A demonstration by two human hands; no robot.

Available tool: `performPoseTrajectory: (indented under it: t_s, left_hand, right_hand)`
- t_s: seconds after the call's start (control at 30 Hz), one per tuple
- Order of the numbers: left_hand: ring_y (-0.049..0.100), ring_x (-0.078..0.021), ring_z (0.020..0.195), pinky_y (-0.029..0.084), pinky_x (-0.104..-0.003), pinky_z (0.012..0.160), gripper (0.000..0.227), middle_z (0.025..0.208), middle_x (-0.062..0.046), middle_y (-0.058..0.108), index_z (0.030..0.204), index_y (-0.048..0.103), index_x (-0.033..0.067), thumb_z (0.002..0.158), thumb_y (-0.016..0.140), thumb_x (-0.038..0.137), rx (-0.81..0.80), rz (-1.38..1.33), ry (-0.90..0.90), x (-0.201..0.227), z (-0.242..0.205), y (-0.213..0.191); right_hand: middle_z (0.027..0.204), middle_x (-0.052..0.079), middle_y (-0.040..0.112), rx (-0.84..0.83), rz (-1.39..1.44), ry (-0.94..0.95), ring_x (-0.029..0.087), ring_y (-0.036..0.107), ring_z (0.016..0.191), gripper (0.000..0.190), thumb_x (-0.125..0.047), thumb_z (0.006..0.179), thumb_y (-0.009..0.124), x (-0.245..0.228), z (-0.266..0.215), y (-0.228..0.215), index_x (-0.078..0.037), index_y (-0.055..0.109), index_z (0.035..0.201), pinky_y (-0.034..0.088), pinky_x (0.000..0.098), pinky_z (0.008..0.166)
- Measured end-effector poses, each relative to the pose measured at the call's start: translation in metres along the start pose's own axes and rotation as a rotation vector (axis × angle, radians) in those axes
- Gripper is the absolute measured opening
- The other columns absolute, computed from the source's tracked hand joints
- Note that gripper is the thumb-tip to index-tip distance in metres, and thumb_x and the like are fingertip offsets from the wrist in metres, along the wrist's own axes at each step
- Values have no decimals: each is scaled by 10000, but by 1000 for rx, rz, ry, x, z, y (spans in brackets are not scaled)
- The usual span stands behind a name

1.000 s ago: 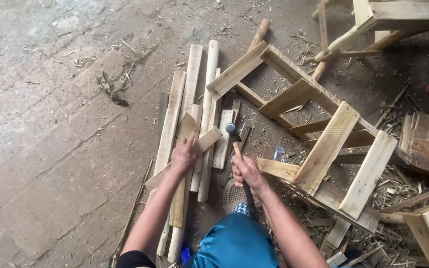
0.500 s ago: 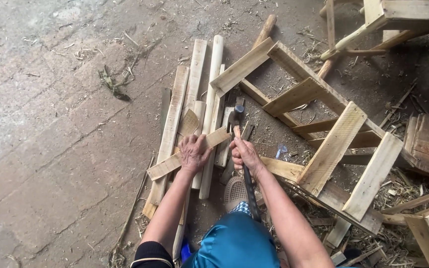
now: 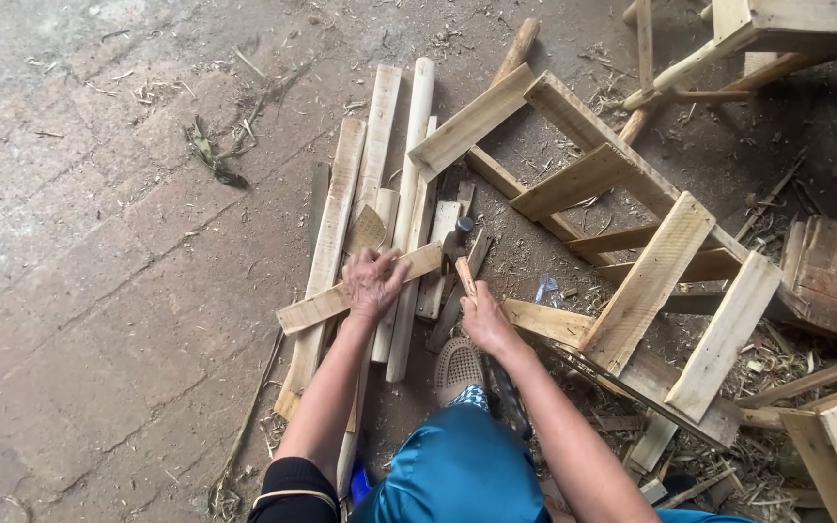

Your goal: Assembling a small wooden chair by positioning slats and hammering nails into the frame.

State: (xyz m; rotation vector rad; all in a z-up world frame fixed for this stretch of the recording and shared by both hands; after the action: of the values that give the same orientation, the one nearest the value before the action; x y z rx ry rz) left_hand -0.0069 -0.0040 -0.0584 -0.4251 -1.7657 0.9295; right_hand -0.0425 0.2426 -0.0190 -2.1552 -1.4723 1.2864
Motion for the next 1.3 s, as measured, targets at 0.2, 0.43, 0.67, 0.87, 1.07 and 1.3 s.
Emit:
performPoseTrajectory:
  t_s: [0.2, 0.43, 0.67, 0.87, 1.07, 1.3]
  left_hand:
    - [575, -259, 1110, 477, -422, 947, 376, 1079, -59, 603, 886, 700, 171, 870, 741, 545, 116, 34, -268, -9, 18, 7]
    - [487, -345, 1219, 382, -538, 1025, 422, 1227, -127, 539, 1226, 621, 166, 918, 691, 445, 131, 110, 51, -14, -15, -22]
    - [343, -436, 1432, 220, -642, 1153, 707, 1583, -255, 340, 1585, 361, 188, 971, 637, 403, 397, 265, -219, -62, -15, -23]
    - [334, -419, 1460, 240, -593, 1157, 729, 1646, -271, 253, 1626, 298, 223, 986, 620, 353, 311, 266, -307, -60, -9, -22]
    - [351, -395, 1465, 292, -557, 1146, 710, 1657, -245, 285, 1633, 305, 246, 1002, 606, 362, 274, 296, -332, -62, -6, -21]
    - [325, -409, 1479, 295, -532, 1138, 810, 1629, -211, 326, 1597, 320, 66, 922, 570, 439, 282, 152, 327, -11, -26, -45]
  right_hand:
    - [706, 50, 518, -200, 255, 221, 144, 487, 476, 218, -306, 1074, 444, -13, -33, -9, -90, 469, 1088, 455, 299, 376]
    - [712, 18, 518, -275, 271, 244, 128, 483, 502, 164, -280, 1058, 469, -13, -65, 1, -128, 507, 1105, 450, 284, 402]
    - [753, 2, 558, -247, 224, 25, 110, 537, 579, 205, -265, 1055, 546, 26, -58, 58, -66, 560, 1008, 479, 275, 460]
    - [723, -21, 559, -192, 205, -80, 107, 570, 573, 175, -240, 1000, 539, 67, -46, 67, -159, 573, 1151, 510, 268, 454]
    - [784, 34, 646, -52, 136, -390, 104, 635, 709, 80, -183, 1082, 580, 90, -27, 75, -133, 638, 1105, 517, 282, 559]
    - [1156, 6, 717, -205, 127, -102, 230, 695, 680, 494, -247, 993, 567, 9, -66, 25, -255, 471, 1477, 602, 370, 534]
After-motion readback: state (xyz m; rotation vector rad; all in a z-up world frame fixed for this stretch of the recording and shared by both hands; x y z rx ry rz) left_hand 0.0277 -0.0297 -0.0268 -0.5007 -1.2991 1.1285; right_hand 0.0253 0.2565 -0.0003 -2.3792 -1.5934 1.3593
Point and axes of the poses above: each hand's wrist, its own z-axis towards the middle knuckle, its own y-axis out of the palm, x = y × z, the point moved 5 cm from there along z, towards the middle knuckle
